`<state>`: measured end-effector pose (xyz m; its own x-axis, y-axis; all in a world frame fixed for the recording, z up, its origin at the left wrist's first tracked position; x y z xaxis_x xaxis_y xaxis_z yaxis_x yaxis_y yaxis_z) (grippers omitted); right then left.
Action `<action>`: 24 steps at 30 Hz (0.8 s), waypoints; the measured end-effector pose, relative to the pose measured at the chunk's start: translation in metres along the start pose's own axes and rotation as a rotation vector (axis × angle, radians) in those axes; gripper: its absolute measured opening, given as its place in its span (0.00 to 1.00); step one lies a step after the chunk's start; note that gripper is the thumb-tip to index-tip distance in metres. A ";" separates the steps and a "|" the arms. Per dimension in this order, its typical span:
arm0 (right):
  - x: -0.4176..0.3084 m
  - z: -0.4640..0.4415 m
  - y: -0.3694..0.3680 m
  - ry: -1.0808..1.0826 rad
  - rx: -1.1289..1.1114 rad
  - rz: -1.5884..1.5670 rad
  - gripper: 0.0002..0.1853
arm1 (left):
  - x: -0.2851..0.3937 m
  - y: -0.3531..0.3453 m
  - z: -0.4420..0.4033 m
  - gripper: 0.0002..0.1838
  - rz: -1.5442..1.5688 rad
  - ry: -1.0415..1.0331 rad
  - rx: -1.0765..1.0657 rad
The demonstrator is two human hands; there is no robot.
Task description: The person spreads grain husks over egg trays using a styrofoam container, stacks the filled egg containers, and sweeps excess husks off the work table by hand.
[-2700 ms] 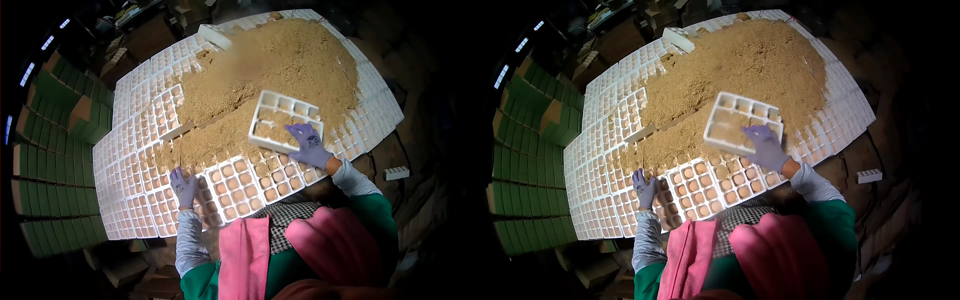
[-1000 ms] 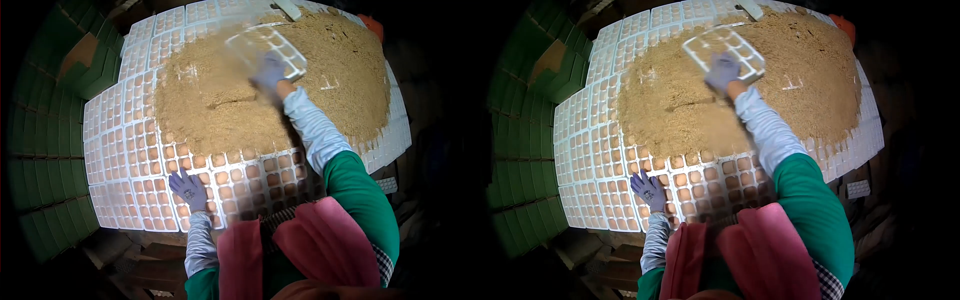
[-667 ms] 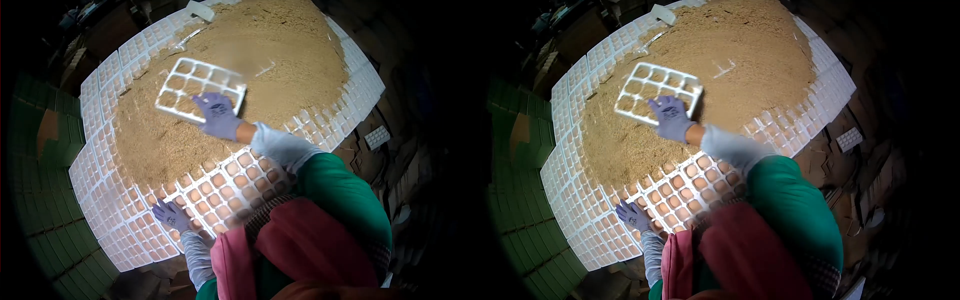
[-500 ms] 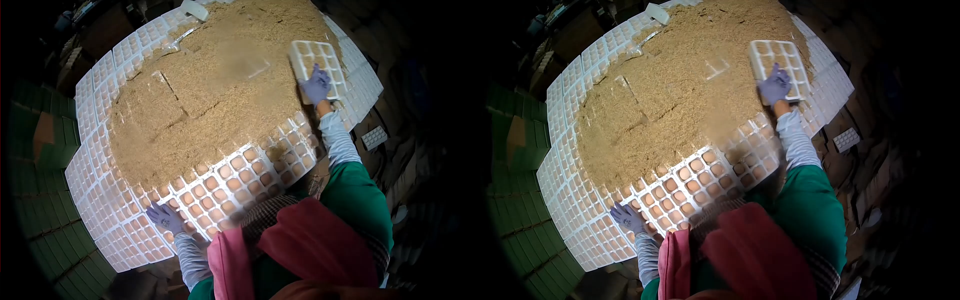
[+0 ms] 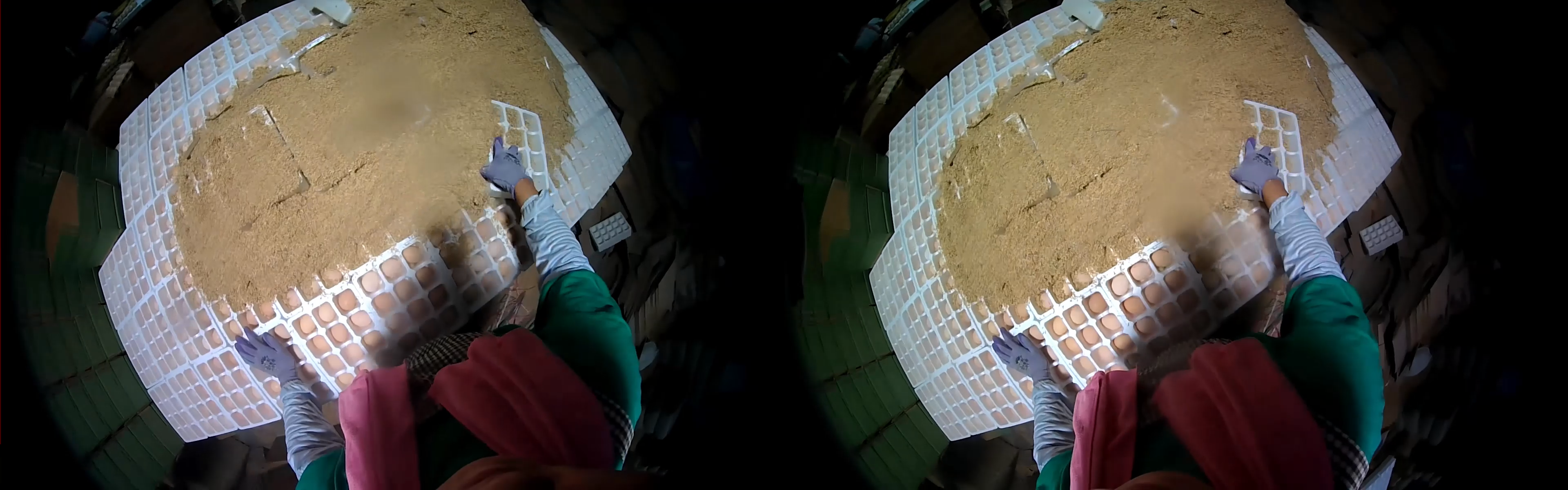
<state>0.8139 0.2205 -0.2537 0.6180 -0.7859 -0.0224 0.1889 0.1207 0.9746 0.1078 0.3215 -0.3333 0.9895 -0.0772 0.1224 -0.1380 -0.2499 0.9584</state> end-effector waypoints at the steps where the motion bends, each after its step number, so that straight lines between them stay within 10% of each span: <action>1: -0.015 0.014 -0.005 0.007 0.006 -0.015 0.46 | 0.000 0.003 -0.001 0.28 0.018 0.016 -0.021; 12: -0.197 0.167 -0.044 0.177 -0.084 0.087 0.31 | -0.005 0.018 -0.006 0.36 0.208 0.081 -0.083; 23: -0.480 0.377 -0.081 0.642 -0.240 0.062 0.31 | -0.107 0.050 0.011 0.36 1.293 0.367 -0.355; 24: -0.503 0.393 -0.083 0.701 -0.271 0.014 0.32 | -0.125 0.050 0.013 0.36 1.007 0.123 -0.136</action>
<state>0.1872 0.3678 -0.2355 0.9456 -0.2238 -0.2359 0.3032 0.3443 0.8886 -0.0239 0.3062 -0.3036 0.4159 -0.0893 0.9050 -0.9090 -0.0115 0.4166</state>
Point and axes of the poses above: each hand's wrist, its own z-axis away from the middle knuckle, its own y-axis out of the back of the hand, x = y × z, the point moved 6 cm from there along -z, towards the middle knuckle, and after that the axes turned 1 degree about y, right-handed, at the moved point
